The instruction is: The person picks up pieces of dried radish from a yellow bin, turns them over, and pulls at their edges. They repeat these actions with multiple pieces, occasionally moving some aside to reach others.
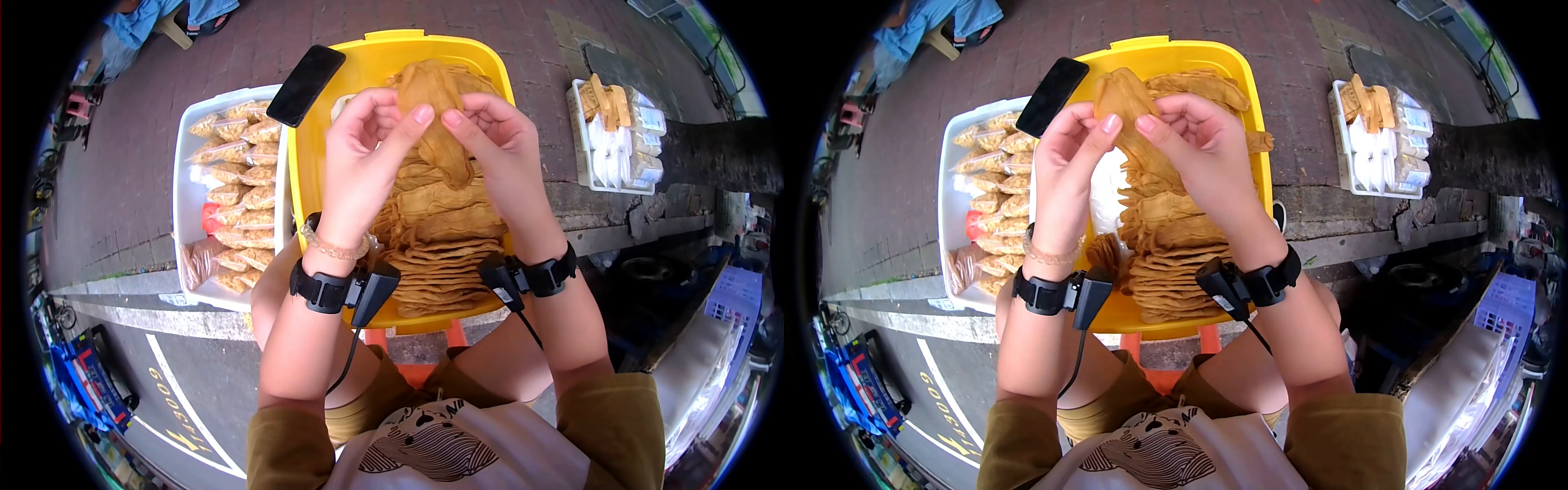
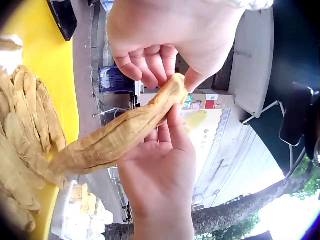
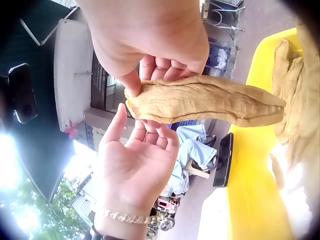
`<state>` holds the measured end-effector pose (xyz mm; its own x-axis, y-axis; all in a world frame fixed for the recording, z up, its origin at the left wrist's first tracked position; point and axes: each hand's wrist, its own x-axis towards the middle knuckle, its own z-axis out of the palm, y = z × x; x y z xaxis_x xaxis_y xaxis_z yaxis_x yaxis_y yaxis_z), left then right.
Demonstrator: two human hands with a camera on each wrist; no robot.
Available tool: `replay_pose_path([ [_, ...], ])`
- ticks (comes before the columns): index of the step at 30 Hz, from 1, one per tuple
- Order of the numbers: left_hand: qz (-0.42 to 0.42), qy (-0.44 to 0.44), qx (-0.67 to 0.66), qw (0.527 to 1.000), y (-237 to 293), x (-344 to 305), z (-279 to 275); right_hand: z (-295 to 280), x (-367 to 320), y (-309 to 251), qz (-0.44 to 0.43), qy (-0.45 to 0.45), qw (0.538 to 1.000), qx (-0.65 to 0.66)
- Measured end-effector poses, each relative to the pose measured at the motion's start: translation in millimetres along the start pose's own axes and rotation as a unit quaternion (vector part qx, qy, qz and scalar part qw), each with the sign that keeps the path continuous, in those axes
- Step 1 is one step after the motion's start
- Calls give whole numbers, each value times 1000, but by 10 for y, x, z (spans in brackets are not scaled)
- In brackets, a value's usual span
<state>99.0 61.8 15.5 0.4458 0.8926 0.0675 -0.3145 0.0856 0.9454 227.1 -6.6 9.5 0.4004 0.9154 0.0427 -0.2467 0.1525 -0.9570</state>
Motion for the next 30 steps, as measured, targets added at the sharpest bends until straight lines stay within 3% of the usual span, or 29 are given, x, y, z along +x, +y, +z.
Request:
replay_pose_path([
  [1,0,1,0,1000,-31,5,-25,-6,-6,4,-22,3,1000,-2],
  [3,57,-17,182,982,-107,37,-84,-18,-10,9,-44,6,999,-4],
  [7,97,-31,192,976,-79,48,-94,-27,-7,11,-51,5,998,-38],
  [11,90,-30,172,981,-78,49,-98,7,-8,-34,-14,18,1000,3],
  [24,125,-63,220,965,21,37,-110,-9,-25,-46,-25,21,999,15],
  [30,132,-63,268,952,-7,56,-156,-42,-16,-19,-54,-1,996,-65],
])
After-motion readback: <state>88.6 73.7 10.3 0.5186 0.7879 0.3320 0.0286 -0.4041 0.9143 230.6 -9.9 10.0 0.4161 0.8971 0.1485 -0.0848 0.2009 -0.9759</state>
